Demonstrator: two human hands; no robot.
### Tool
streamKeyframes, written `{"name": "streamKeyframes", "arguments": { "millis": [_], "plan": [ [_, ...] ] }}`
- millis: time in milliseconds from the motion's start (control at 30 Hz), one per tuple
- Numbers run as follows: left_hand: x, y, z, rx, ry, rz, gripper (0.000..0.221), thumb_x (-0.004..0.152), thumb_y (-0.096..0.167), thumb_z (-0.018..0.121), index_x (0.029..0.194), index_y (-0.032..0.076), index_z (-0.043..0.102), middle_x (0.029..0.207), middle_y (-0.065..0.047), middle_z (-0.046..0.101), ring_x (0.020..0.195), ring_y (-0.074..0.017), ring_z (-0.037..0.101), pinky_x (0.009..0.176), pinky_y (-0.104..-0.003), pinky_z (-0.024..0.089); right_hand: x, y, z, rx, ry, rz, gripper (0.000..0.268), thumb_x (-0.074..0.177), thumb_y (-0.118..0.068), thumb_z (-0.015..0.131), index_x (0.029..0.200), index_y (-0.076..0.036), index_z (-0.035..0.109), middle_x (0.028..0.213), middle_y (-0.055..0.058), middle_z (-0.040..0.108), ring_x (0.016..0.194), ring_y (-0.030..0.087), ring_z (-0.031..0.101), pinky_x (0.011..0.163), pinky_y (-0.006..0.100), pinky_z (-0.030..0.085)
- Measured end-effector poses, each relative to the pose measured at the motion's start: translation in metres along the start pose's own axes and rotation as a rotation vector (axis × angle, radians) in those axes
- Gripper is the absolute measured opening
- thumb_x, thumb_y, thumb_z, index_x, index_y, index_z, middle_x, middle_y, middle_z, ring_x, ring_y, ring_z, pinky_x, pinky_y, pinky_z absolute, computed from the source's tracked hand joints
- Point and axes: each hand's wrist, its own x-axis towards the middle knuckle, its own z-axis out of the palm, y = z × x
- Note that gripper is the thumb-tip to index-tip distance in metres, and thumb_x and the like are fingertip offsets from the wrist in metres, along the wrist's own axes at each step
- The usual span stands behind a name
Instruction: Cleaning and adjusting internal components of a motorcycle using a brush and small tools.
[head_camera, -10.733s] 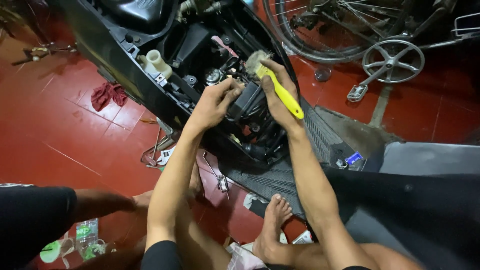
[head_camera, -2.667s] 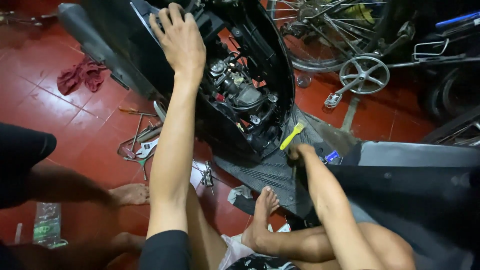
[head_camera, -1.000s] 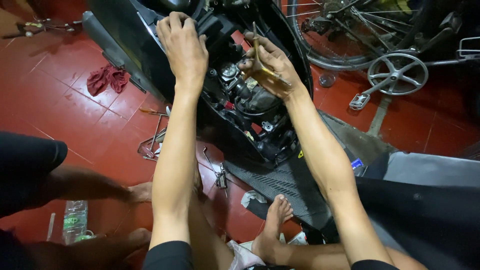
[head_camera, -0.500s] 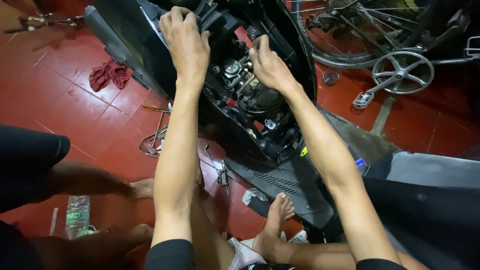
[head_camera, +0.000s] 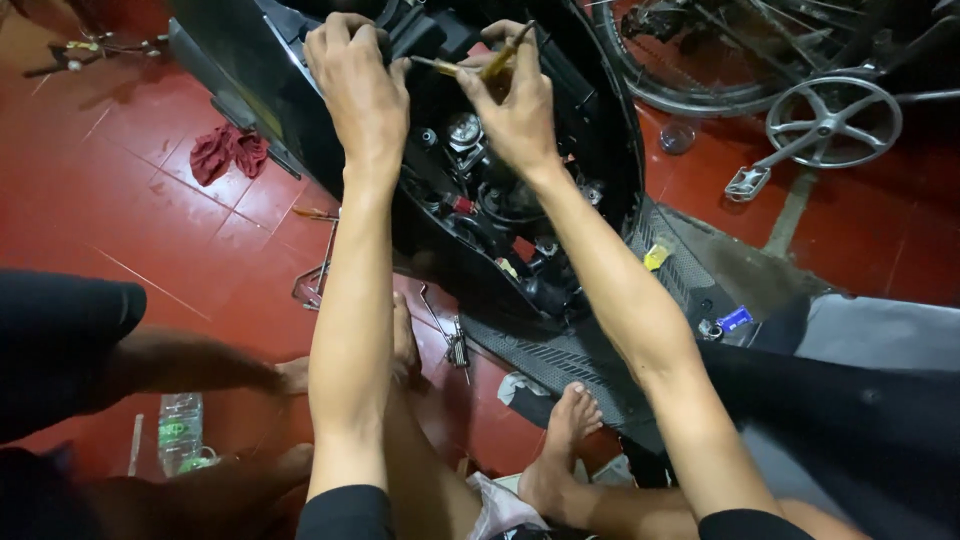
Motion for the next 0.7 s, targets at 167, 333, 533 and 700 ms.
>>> {"name": "streamKeyframes", "arguments": {
  "millis": [167, 333, 533, 700],
  "plan": [
    [0.000, 0.002, -0.002, 0.056, -0.012, 0.000, 0.030, 0.077, 0.017, 0.094, 0.096, 0.005, 0.075, 0.109, -0.008, 0.060, 0.105, -0.0307, 0.050, 0.094, -0.041, 0.045, -0.002, 0.007, 0.024, -0.025, 0.030, 0.066, 0.039, 0.102, -0.022, 0.071, 0.128, -0.019, 0.041, 0.111, 0.010, 0.077, 0.103, 0.024, 0.080, 0.092, 0.035, 0.066],
    [-0.001, 0.001, 0.000, 0.074, -0.017, 0.013, 0.028, 0.077, 0.015, 0.094, 0.096, 0.005, 0.075, 0.110, -0.009, 0.060, 0.106, -0.0302, 0.049, 0.093, -0.040, 0.047, -0.004, 0.001, 0.029, 0.060, 0.082, 0.071, 0.036, 0.100, -0.024, 0.072, 0.125, -0.018, 0.047, 0.108, 0.008, 0.079, 0.106, 0.021, 0.079, 0.099, 0.034, 0.061],
    [0.000, -0.001, -0.006, 0.002, -0.063, 0.038, 0.028, 0.082, 0.010, 0.090, 0.102, -0.002, 0.076, 0.110, -0.012, 0.059, 0.105, -0.0311, 0.050, 0.091, -0.040, 0.048, -0.002, -0.007, 0.035, 0.129, 0.180, 0.096, 0.020, 0.096, -0.016, 0.076, 0.108, -0.011, 0.062, 0.103, 0.007, 0.077, 0.100, 0.017, 0.077, 0.091, 0.029, 0.065],
    [0.002, 0.002, -0.007, 0.049, -0.047, 0.040, 0.024, 0.080, 0.009, 0.089, 0.095, 0.000, 0.073, 0.111, -0.012, 0.058, 0.105, -0.0321, 0.050, 0.093, -0.040, 0.048, -0.002, -0.003, 0.037, 0.043, 0.186, 0.034, 0.017, 0.099, -0.022, 0.073, 0.109, -0.014, 0.061, 0.103, 0.004, 0.074, 0.092, 0.015, 0.075, 0.083, 0.027, 0.062]
  ]
}}
